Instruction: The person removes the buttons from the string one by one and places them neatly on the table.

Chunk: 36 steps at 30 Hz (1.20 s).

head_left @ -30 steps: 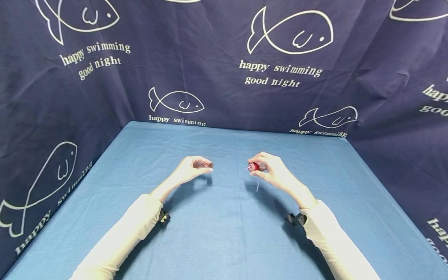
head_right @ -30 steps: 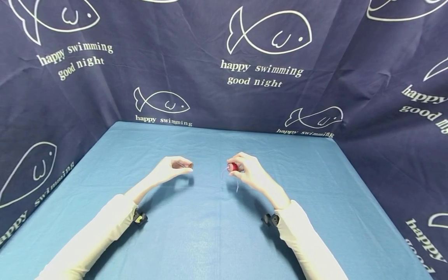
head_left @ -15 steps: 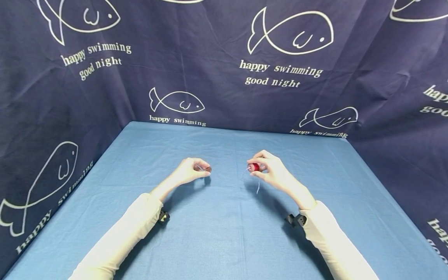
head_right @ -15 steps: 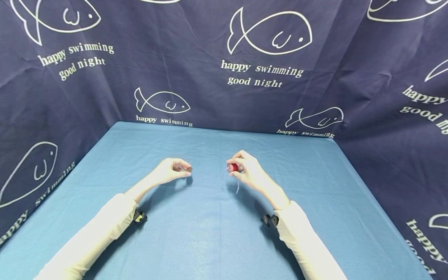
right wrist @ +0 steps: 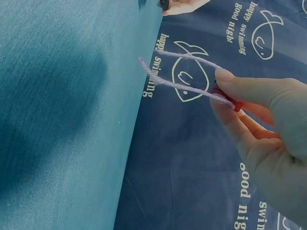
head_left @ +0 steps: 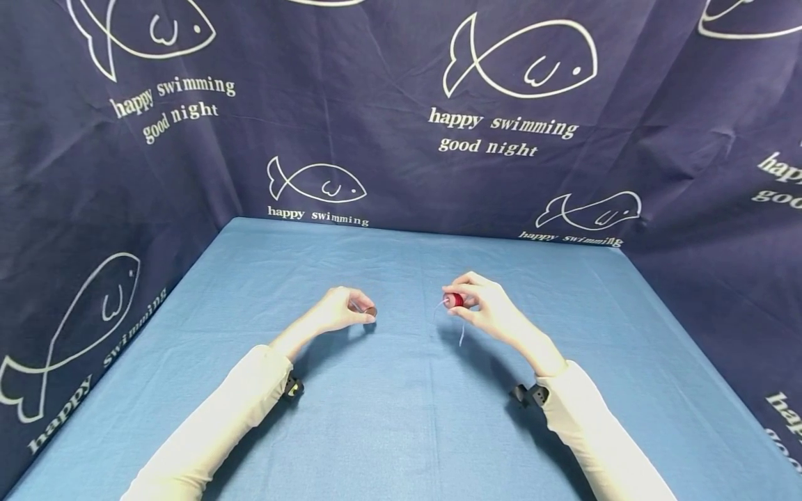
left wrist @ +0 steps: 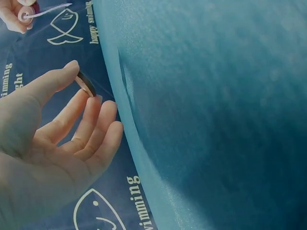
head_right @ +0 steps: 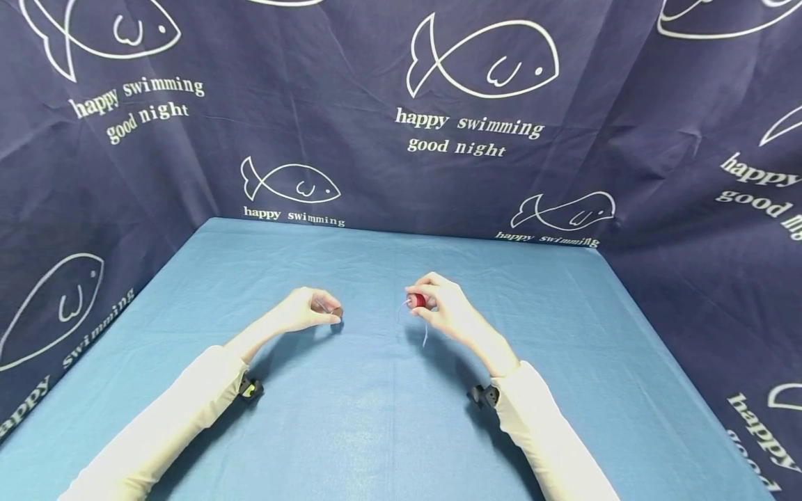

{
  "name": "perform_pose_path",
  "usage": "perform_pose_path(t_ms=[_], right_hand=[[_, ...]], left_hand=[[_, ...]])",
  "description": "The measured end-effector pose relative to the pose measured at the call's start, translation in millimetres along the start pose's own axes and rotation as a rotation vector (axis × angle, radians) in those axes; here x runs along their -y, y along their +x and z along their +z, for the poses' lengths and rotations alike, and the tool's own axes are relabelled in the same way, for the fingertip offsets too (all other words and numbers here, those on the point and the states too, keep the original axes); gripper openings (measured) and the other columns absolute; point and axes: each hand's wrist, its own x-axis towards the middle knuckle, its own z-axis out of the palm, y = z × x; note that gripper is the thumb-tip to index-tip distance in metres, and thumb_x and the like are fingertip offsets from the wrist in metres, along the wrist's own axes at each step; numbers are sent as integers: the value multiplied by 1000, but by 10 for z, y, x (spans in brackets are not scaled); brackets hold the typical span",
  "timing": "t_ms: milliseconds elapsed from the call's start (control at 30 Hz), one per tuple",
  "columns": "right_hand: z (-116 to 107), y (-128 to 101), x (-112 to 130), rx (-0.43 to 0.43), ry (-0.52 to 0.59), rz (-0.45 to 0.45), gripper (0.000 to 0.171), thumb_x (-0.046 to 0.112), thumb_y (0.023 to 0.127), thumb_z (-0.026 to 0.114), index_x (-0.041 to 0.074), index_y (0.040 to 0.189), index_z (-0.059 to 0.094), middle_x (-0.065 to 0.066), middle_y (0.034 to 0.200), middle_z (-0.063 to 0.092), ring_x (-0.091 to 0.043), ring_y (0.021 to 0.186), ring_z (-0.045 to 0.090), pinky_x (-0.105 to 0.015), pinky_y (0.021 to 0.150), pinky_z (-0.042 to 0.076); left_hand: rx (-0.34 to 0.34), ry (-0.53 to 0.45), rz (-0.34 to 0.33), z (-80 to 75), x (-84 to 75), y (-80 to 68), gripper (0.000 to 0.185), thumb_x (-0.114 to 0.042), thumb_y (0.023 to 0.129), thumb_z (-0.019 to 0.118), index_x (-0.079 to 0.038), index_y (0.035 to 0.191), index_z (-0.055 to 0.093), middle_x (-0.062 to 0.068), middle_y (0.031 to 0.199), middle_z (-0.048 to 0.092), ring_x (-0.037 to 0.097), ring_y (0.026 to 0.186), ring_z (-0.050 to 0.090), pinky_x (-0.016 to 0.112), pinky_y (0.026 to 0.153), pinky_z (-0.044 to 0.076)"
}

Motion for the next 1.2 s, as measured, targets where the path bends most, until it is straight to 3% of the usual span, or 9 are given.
perform_pose_path(t_ms=[467,600,667,833,900,1200], right_hand=[[-12,-10,-4,12,12,29,36,-2,71,77,-2,106,68,-12,97,68,-19,78,63,-31,69,55],[-13,-6,-7,8,10,26,36,-2,71,78,-1,105,68,-11,96,67,-19,78,63,-31,69,55],[-11,-7,-10,6,8,25,36,-2,71,78,-1,105,68,-11,97,67,-19,78,63,-31,69,55],[-2,-13,-21,-2,11,16,37,-3,70,78,-2,105,68,-12,97,63,-21,81,64,-28,68,55],[0,-16,-25,-4,16,14,37,-4,69,78,-3,105,68,-12,97,61,-22,81,64,-26,67,55],[-9,-18,-30,-10,1,6,37,-2,70,79,-2,106,68,-13,99,64,-23,85,64,-29,68,56]], left_hand=[[42,21,-17,6,13,10,24,-16,76,77,-4,96,70,6,86,70,14,77,65,27,74,51],[64,7,5,5,67,29,26,-17,75,78,-4,96,70,6,85,70,15,75,65,29,73,52],[68,-5,47,27,167,63,27,-20,74,79,-7,96,69,3,83,69,12,72,64,26,70,51],[105,12,-4,17,146,53,25,-15,74,79,-6,95,69,4,84,68,13,73,64,26,70,51],[124,43,-63,-9,39,12,24,-10,74,78,-4,96,69,7,87,69,16,76,64,28,73,52],[135,98,-83,-3,-5,-9,26,-11,76,77,-4,99,69,7,90,68,17,80,64,27,74,51]])
